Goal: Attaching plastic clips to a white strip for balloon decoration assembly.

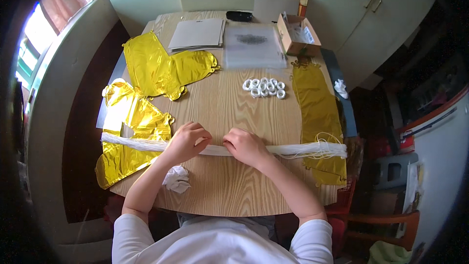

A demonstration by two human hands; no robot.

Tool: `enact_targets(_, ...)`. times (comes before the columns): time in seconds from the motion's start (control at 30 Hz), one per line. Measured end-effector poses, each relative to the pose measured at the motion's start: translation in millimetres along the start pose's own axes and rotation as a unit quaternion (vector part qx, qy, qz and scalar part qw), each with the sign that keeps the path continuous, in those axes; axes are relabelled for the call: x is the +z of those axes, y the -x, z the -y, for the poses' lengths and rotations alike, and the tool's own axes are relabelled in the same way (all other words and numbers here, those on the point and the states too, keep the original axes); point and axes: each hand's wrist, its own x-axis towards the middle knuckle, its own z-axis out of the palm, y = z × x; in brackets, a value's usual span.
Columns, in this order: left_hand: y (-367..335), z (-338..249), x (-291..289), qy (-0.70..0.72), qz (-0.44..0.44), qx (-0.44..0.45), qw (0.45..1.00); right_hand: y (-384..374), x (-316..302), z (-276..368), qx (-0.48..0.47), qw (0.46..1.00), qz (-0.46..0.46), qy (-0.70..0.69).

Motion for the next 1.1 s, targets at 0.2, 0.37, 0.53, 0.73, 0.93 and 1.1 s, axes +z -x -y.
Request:
enact_targets(0.2, 8.9, -2.0, 5.3, -0.026, 0.006, 0.007, 1.000, 2.7, 5.6, 3.5, -0.059, 0.997, -0.042, 0.012)
enact_targets(0.37, 12.7, 0.3, 17.2, -0.039, 0.012, 0.008, 0.999, 4.3, 13.1, -2.0, -0.104, 0.991, -0.081, 0.039)
enact_targets(0.53, 12.2, 0.4, 19.4, -0.039, 0.015, 0.009, 0.999, 4.5, 13.2, -2.3, -0.098, 0.991, -0.089, 0.035)
enact_targets(0.73, 11.9, 1.5, 21.2, -0.037, 0.012, 0.012, 0.999, 2.9, 11.6, 1.1, -0.106, 0.988, -0.112, 0.027)
enact_targets(0.93, 12.0, 3.1, 22.6, -0.038, 0.009, 0.017, 0.999, 1.6, 6.8, 4.5, -0.109, 0.987, -0.117, 0.020)
enact_targets(1.1, 11.3, 1.8, 22.4, -0.041, 0.014, 0.018, 0.999, 1.0, 6.4, 4.5, -0.109, 0.985, -0.132, 0.022)
